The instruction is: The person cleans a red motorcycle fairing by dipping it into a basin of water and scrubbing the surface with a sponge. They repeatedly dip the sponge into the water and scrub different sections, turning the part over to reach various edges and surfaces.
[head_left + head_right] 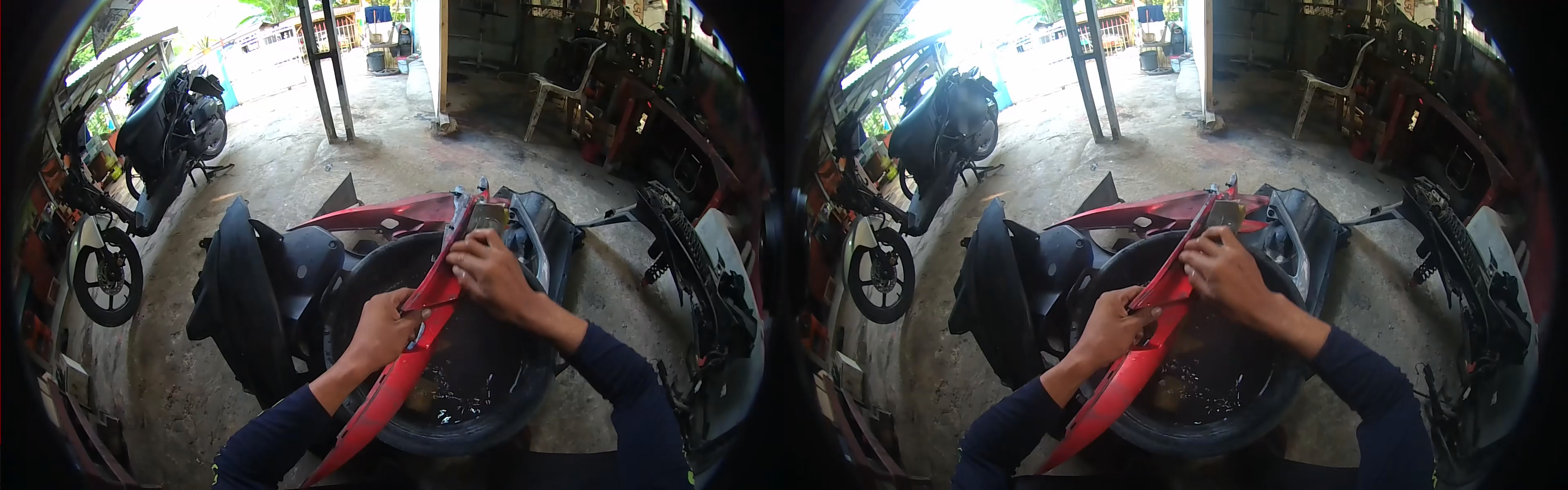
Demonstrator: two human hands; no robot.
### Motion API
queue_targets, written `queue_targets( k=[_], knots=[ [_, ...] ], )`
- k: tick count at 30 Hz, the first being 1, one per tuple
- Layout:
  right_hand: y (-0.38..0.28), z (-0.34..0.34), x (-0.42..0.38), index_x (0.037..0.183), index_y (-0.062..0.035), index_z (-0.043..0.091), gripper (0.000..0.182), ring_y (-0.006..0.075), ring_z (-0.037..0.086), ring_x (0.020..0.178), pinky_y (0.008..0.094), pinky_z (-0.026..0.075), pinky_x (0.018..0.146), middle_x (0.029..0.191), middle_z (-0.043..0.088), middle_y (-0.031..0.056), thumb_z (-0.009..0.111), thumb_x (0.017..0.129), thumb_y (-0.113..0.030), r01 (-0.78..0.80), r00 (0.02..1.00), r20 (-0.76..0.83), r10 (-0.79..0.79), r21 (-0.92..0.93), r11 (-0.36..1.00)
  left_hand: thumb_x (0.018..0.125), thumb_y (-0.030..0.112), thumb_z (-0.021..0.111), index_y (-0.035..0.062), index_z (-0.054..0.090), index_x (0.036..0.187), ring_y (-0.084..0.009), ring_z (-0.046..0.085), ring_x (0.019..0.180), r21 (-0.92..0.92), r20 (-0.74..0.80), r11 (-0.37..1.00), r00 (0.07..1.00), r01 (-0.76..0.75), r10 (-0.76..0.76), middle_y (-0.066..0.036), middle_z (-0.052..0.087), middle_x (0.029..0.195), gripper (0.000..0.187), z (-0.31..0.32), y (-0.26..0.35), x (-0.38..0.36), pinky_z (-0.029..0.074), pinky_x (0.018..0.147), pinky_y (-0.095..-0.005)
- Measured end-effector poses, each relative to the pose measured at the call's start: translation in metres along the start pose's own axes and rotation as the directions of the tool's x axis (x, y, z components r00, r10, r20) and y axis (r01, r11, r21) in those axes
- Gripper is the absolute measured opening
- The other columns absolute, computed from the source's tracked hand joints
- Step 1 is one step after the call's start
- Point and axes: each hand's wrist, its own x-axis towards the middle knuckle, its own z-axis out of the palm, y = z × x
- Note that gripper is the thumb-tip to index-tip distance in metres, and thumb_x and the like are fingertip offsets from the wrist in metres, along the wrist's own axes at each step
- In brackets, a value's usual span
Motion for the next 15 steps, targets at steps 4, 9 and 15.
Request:
queue_targets(
  k=[4,9,15],
  knots=[
    [-0.035,-0.002,-0.010,0.111,-0.0049,0.074,0.027,0.0318,0.057,0.116,0.0428,0.050,0.101,0.119,0.071,0.0073,0.072,0.088,-0.019,0.133,0.991,0.025,-0.134,0.043,0.990,0.099,0.011,0.071,0.0004,0.071,0.115,-0.0019,0.052,0.058,-0.017,-0.013,0.999,0.999,-0.041,0.041,0.005,0.061,0.072,0.019,0.001,-0.005,0.003,0.042,0.052,-0.0237],
    [0.000,-0.001,-0.003,0.115,-0.0074,0.074,0.028,0.0325,0.057,0.116,0.0444,0.049,0.103,0.123,0.069,0.0071,0.072,0.088,-0.015,0.002,1.000,0.004,-0.002,0.016,1.000,0.098,0.010,0.072,0.0005,0.071,0.115,-0.0019,0.052,0.058,-0.086,0.011,0.996,1.000,0.029,-0.028,0.003,0.062,0.074,0.019,0.001,-0.005,0.003,0.042,0.051,-0.0234],
    [-0.006,-0.001,-0.001,0.115,-0.0058,0.073,0.026,0.0324,0.055,0.119,0.0445,0.047,0.105,0.123,0.068,0.0078,0.069,0.090,-0.011,0.047,0.998,0.036,-0.051,0.097,0.994,0.097,0.006,0.069,-0.0001,0.068,0.120,-0.0044,0.054,0.062,-0.250,0.059,0.965,0.996,0.084,-0.072,0.002,0.062,0.076,0.024,-0.004,-0.003,0.000,0.043,0.054,-0.0247]
  ],
)
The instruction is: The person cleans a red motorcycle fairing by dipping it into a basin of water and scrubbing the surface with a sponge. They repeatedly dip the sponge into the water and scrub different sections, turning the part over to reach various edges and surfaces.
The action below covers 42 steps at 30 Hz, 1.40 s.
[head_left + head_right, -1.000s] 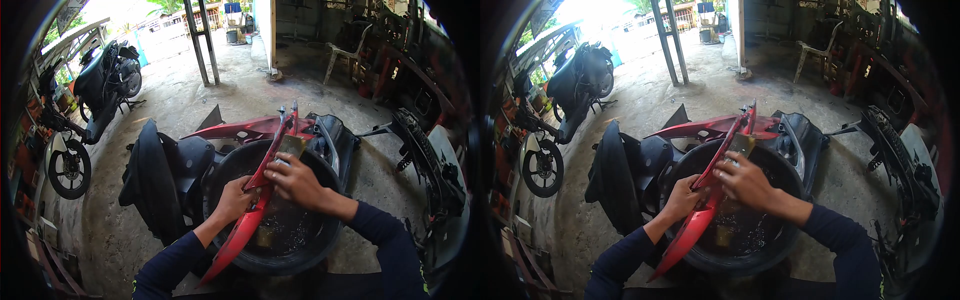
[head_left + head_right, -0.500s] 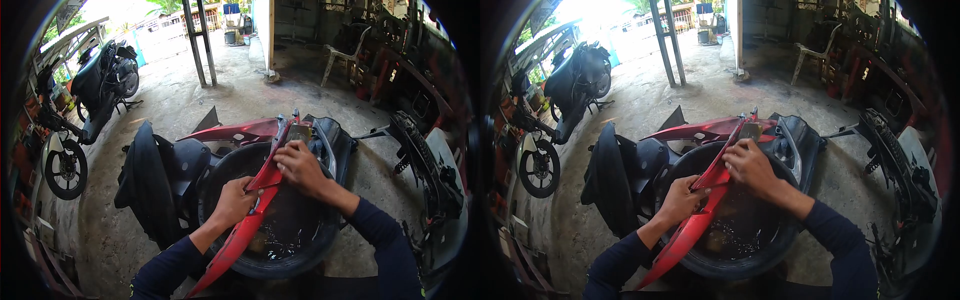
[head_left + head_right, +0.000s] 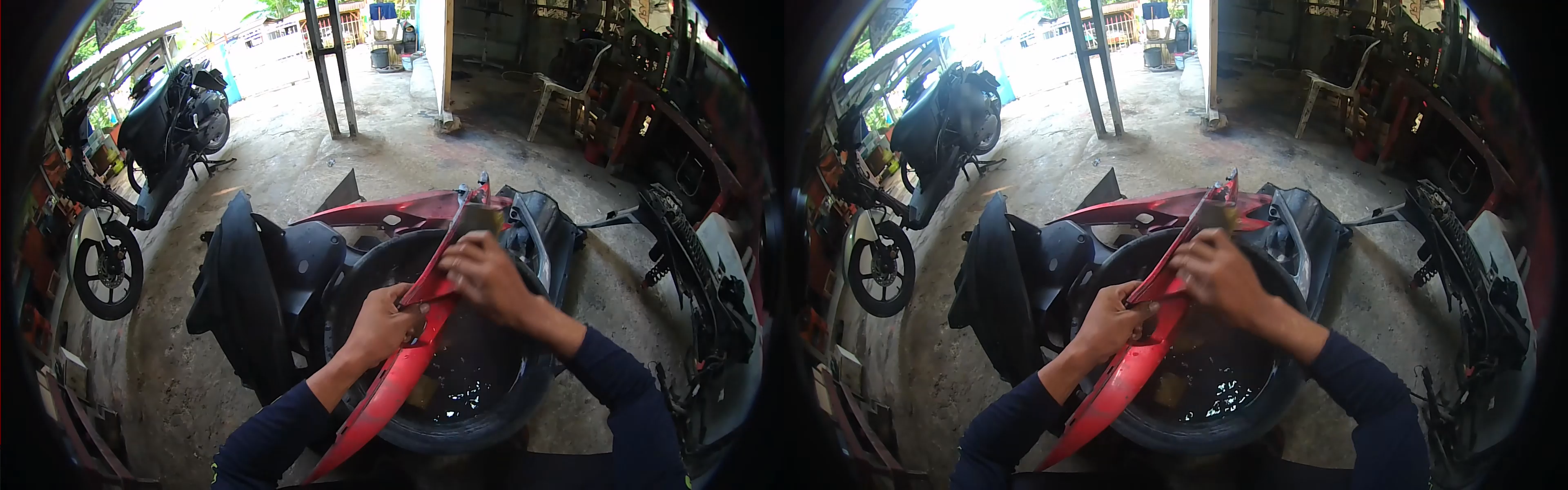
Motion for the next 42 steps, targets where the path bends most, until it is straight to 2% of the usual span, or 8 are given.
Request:
queue_targets(
  k=[7,13,17,21,31,35,39,42],
  knots=[
    [-0.008,-0.002,-0.003,0.115,-0.0051,0.073,0.025,0.0320,0.055,0.115,0.0428,0.049,0.103,0.120,0.069,0.0077,0.069,0.092,-0.013,0.027,1.000,-0.008,-0.026,0.042,0.999,0.090,-0.004,0.059,0.0016,0.059,0.136,-0.0119,0.069,0.083,-0.418,0.105,0.893,0.985,0.168,-0.136,-0.005,0.069,0.094,0.047,-0.007,-0.010,-0.008,0.055,0.072,-0.0253],
    [0.006,-0.002,-0.003,0.117,-0.0057,0.072,0.028,0.0326,0.055,0.115,0.0438,0.049,0.103,0.123,0.067,0.0080,0.071,0.090,-0.013,-0.033,0.999,0.031,0.032,0.033,0.999,0.075,-0.012,0.053,0.0014,0.057,0.138,-0.0168,0.069,0.108,-0.555,0.099,0.826,0.993,0.102,-0.056,-0.010,0.070,0.117,0.064,-0.004,-0.017,-0.025,0.056,0.097,-0.0304],
    [-0.037,0.009,-0.008,0.112,-0.0053,0.072,0.026,0.0313,0.057,0.113,0.0432,0.049,0.102,0.119,0.069,0.0094,0.073,0.086,-0.010,0.093,0.996,-0.015,-0.092,0.051,0.994,0.075,-0.013,0.052,0.0017,0.054,0.140,-0.0182,0.069,0.108,-0.531,0.099,0.840,0.993,0.112,-0.070,-0.011,0.068,0.122,0.067,-0.003,-0.023,-0.019,0.056,0.097,-0.0314],
    [0.006,-0.003,0.003,0.110,-0.0062,0.072,0.024,0.0303,0.058,0.112,0.0413,0.049,0.102,0.115,0.070,0.0089,0.073,0.087,-0.013,0.012,0.998,-0.056,-0.020,-0.144,0.990,0.074,-0.014,0.050,0.0009,0.055,0.138,-0.0186,0.071,0.101,-0.518,0.070,0.849,0.995,0.102,-0.076,-0.011,0.069,0.116,0.066,0.001,-0.020,-0.013,0.059,0.090,-0.0321],
    [0.020,-0.005,0.004,0.108,-0.0040,0.073,0.018,0.0325,0.055,0.115,0.0438,0.048,0.101,0.115,0.070,0.0079,0.070,0.092,-0.009,-0.062,0.996,-0.065,0.057,-0.081,0.995,0.076,-0.016,0.049,-0.0005,0.057,0.134,-0.0191,0.072,0.090,-0.488,0.037,0.869,0.997,0.081,-0.071,-0.012,0.070,0.110,0.061,0.008,-0.021,-0.005,0.061,0.081,-0.0318],
    [-0.018,0.004,-0.005,0.108,-0.0049,0.073,0.017,0.0302,0.056,0.113,0.0428,0.046,0.101,0.114,0.070,0.0083,0.068,0.093,-0.010,0.052,0.997,-0.061,-0.053,-0.021,0.998,0.075,-0.016,0.050,-0.0006,0.056,0.134,-0.0195,0.072,0.090,-0.571,0.045,0.818,0.997,0.076,-0.061,-0.013,0.070,0.110,0.061,0.007,-0.023,-0.003,0.062,0.081,-0.0332],
    [0.022,-0.004,0.007,0.106,-0.0042,0.073,0.016,0.0309,0.057,0.108,0.0429,0.046,0.101,0.111,0.071,0.0080,0.068,0.093,-0.011,-0.126,0.989,-0.091,0.120,-0.059,0.990,0.076,-0.016,0.049,-0.0006,0.056,0.134,-0.0204,0.072,0.091,-0.523,0.063,0.847,0.995,0.095,-0.073,-0.015,0.070,0.111,0.060,0.009,-0.019,-0.007,0.062,0.083,-0.0339],
    [-0.019,0.004,-0.003,0.102,-0.0052,0.073,0.015,0.0288,0.059,0.109,0.0408,0.047,0.100,0.110,0.072,0.0078,0.068,0.090,-0.014,0.086,0.992,-0.086,-0.090,-0.049,0.995,0.076,-0.016,0.049,-0.0007,0.056,0.133,-0.0210,0.072,0.092,-0.525,0.042,0.848,0.997,0.074,-0.061,-0.015,0.070,0.112,0.060,0.008,-0.023,0.001,0.062,0.083,-0.0335]
  ],
)
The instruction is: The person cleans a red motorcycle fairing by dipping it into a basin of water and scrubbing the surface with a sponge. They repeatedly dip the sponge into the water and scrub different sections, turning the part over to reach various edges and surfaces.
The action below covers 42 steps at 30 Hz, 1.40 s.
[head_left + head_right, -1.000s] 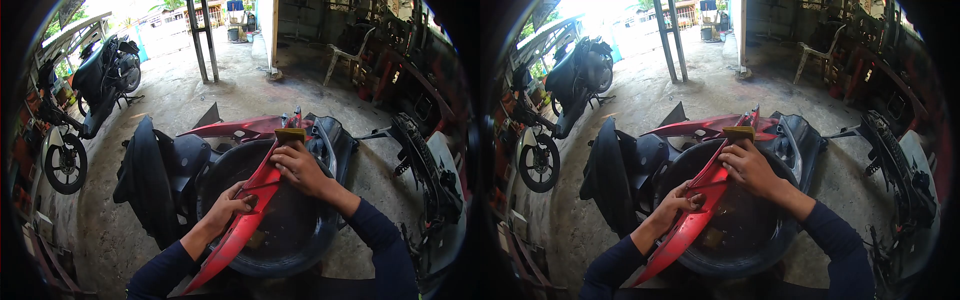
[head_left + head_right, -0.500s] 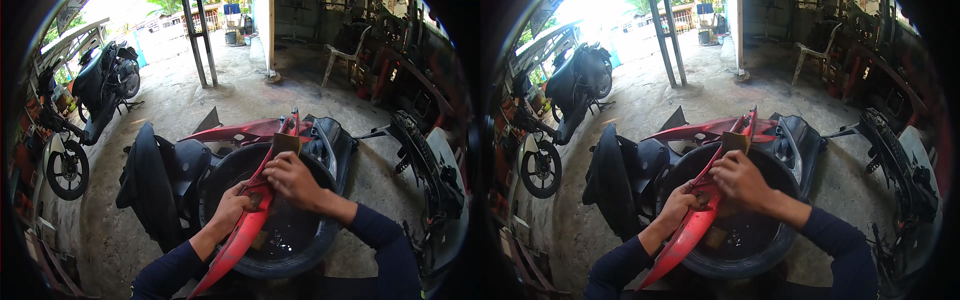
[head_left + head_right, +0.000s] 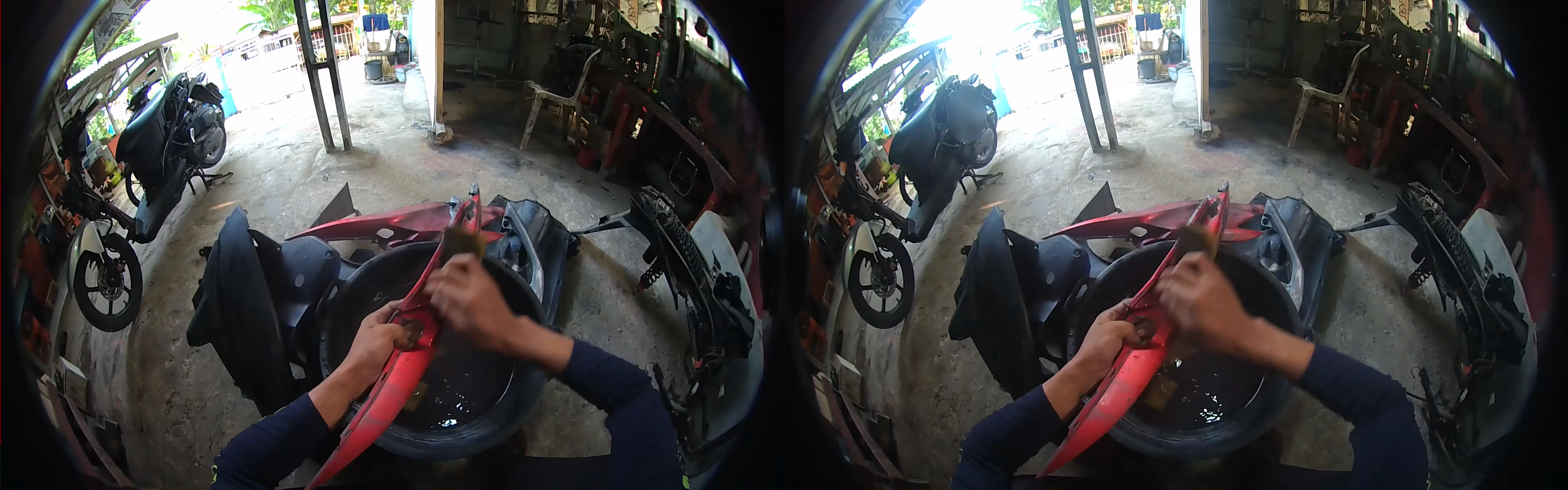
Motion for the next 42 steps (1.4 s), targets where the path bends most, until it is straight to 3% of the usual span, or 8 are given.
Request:
queue_targets(
  k=[5,24,27,31,34,36,37,42],
  knots=[
    [0.040,-0.003,0.006,0.103,-0.0060,0.075,0.016,0.0265,0.059,0.109,0.0403,0.048,0.099,0.112,0.073,0.0066,0.068,0.091,-0.012,-0.161,0.987,-0.032,0.160,-0.033,0.986,0.077,-0.015,0.051,-0.0005,0.059,0.128,-0.0185,0.072,0.088,-0.020,-0.010,1.000,1.000,0.003,-0.003,-0.012,0.070,0.106,0.053,0.002,0.000,0.001,0.062,0.079,-0.0315],
    [0.032,0.006,-0.005,0.106,-0.0064,0.075,0.017,0.0281,0.058,0.114,0.0401,0.047,0.101,0.111,0.073,0.0062,0.072,0.092,-0.016,-0.051,0.997,-0.063,0.046,-0.072,0.996,0.074,-0.018,0.047,0.0004,0.059,0.130,-0.0232,0.072,0.097,-0.009,-0.037,1.000,0.999,-0.001,0.001,-0.014,0.070,0.112,0.060,0.003,-0.001,0.016,0.062,0.085,-0.0358],
    [0.005,0.011,-0.011,0.105,-0.0058,0.075,0.016,0.0267,0.059,0.112,0.0403,0.046,0.101,0.113,0.073,0.0089,0.070,0.093,-0.015,-0.037,0.998,-0.052,0.042,0.093,0.995,0.073,-0.017,0.046,0.0006,0.060,0.130,-0.0222,0.071,0.101,-0.011,-0.046,1.000,0.999,0.012,-0.013,-0.012,0.069,0.114,0.061,0.002,-0.005,0.011,0.062,0.087,-0.0359],
    [0.075,-0.003,-0.012,0.109,-0.0071,0.076,0.018,0.0279,0.061,0.112,0.0407,0.044,0.104,0.114,0.073,0.0103,0.067,0.095,-0.016,-0.068,0.998,-0.010,0.068,-0.223,0.972,0.074,-0.018,0.046,0.0014,0.061,0.129,-0.0208,0.069,0.107,0.053,-0.084,0.998,0.996,0.029,-0.024,-0.011,0.068,0.118,0.060,0.005,-0.007,0.003,0.062,0.088,-0.0370],
    [0.082,-0.009,-0.029,0.110,-0.0041,0.076,0.021,0.0292,0.064,0.109,0.0395,0.046,0.100,0.113,0.074,0.0120,0.063,0.099,-0.016,-0.321,0.925,-0.232,0.302,-0.048,0.946,0.075,-0.018,0.045,0.0018,0.061,0.127,-0.0215,0.068,0.110,0.010,-0.075,1.000,0.997,-0.014,0.015,-0.012,0.067,0.121,0.057,-0.005,-0.007,-0.002,0.063,0.088,-0.0380],
    [0.073,-0.007,-0.051,0.111,-0.0017,0.074,0.028,0.0319,0.067,0.099,0.0418,0.049,0.093,0.107,0.074,0.0146,0.056,0.104,-0.021,-0.594,0.676,-0.270,0.686,0.351,0.724,0.076,-0.018,0.046,0.0018,0.061,0.126,-0.0215,0.069,0.110,0.013,-0.089,1.000,0.996,-0.023,0.024,-0.011,0.067,0.121,0.056,-0.004,-0.002,-0.004,0.064,0.088,-0.0380],
    [0.069,0.001,-0.063,0.111,-0.0017,0.074,0.028,0.0319,0.067,0.099,0.0418,0.049,0.093,0.107,0.074,0.0146,0.056,0.104,-0.021,-0.594,0.675,-0.266,0.688,0.357,0.721,0.076,-0.018,0.046,0.0018,0.061,0.125,-0.0214,0.069,0.110,0.022,-0.097,0.999,0.995,-0.028,0.030,-0.011,0.067,0.121,0.055,-0.004,0.000,-0.005,0.064,0.088,-0.0380],
    [0.061,0.090,-0.151,0.109,0.0014,0.076,0.032,0.0222,0.072,0.090,0.0388,0.054,0.083,0.097,0.076,0.0156,0.058,0.105,-0.025,-0.839,0.491,0.353,0.797,0.437,0.324,0.077,-0.017,0.046,0.0006,0.061,0.124,-0.0201,0.069,0.107,0.072,-0.136,0.994,0.987,-0.077,0.087,-0.011,0.068,0.118,0.053,-0.008,0.000,-0.002,0.064,0.088,-0.0365]
  ],
)
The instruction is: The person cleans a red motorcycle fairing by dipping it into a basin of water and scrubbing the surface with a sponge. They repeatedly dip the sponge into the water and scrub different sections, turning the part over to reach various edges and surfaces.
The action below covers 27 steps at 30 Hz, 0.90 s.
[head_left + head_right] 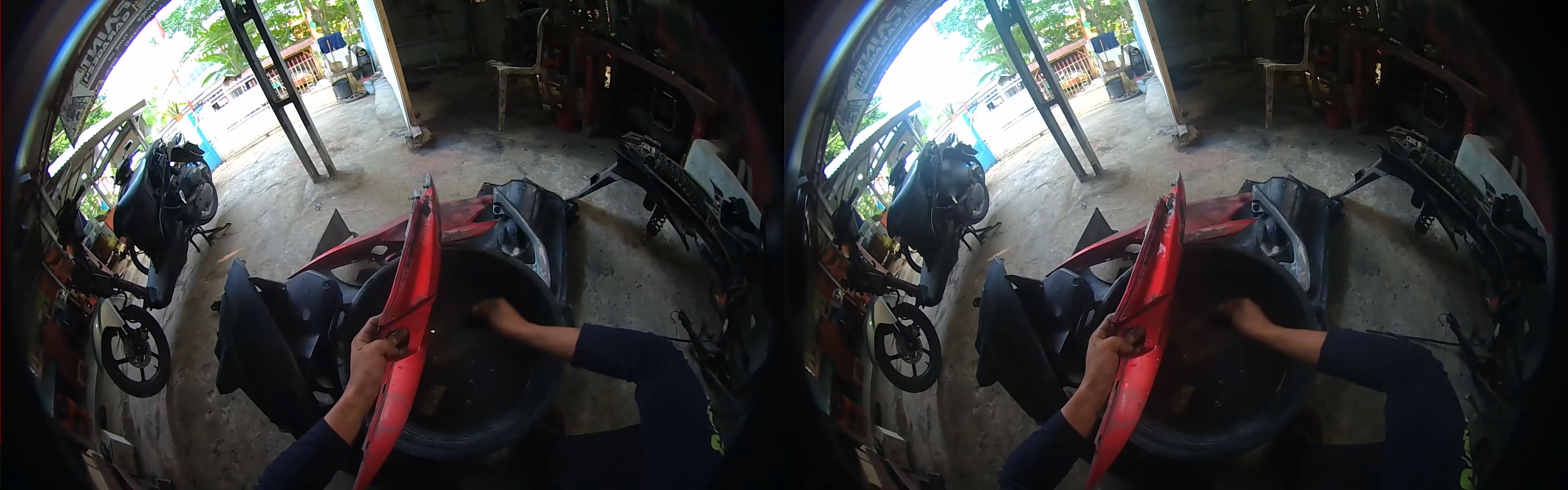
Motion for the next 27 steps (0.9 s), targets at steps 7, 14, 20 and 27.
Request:
queue_targets(
  k=[7,14,20,27],
  knots=[
    [0.090,0.034,-0.010,0.104,-0.0036,0.077,0.025,0.0285,0.074,0.093,0.0379,0.056,0.095,0.089,0.075,0.0131,0.067,0.099,-0.026,-0.264,0.877,0.238,0.418,-0.488,0.832,0.070,-0.016,0.045,0.0012,0.061,0.129,-0.0221,0.069,0.099,0.106,-0.070,0.991,0.993,-0.086,0.094,-0.014,0.069,0.111,0.063,-0.011,-0.014,0.021,0.066,0.088,-0.0427],
    [-0.040,-0.019,0.026,0.112,-0.0017,0.073,0.023,0.0235,0.073,0.080,0.0448,0.063,0.069,0.098,0.074,0.0117,0.060,0.102,-0.018,-0.577,0.809,0.403,0.429,0.397,0.714,0.073,-0.014,0.048,0.0003,0.061,0.129,-0.0184,0.069,0.094,0.119,-0.089,0.986,0.988,-0.116,0.127,-0.011,0.070,0.108,0.060,-0.012,-0.033,0.030,0.061,0.081,-0.0308],
    [-0.235,-0.032,0.028,0.111,0.0012,0.075,0.027,0.0162,0.073,0.088,0.0297,0.056,0.084,0.103,0.077,0.0085,0.065,0.103,-0.023,0.082,0.942,0.292,-0.167,0.282,0.956,0.075,-0.014,0.048,-0.0011,0.063,0.131,-0.0153,0.067,0.100,0.033,-0.089,0.994,0.991,-0.100,0.103,-0.009,0.069,0.111,0.059,-0.002,-0.027,0.021,0.057,0.080,-0.0268],
    [-0.254,-0.025,0.024,0.111,-0.0046,0.077,0.022,0.0260,0.072,0.096,0.0376,0.055,0.092,0.106,0.076,0.0122,0.069,0.099,-0.021,0.670,0.734,0.384,-0.560,-0.277,0.688,0.075,-0.012,0.049,-0.0008,0.062,0.131,-0.0189,0.071,0.100,-0.032,0.009,0.997,0.997,-0.072,0.072,-0.012,0.071,0.112,0.059,-0.002,-0.013,0.013,0.059,0.082,-0.0304]
  ],
)
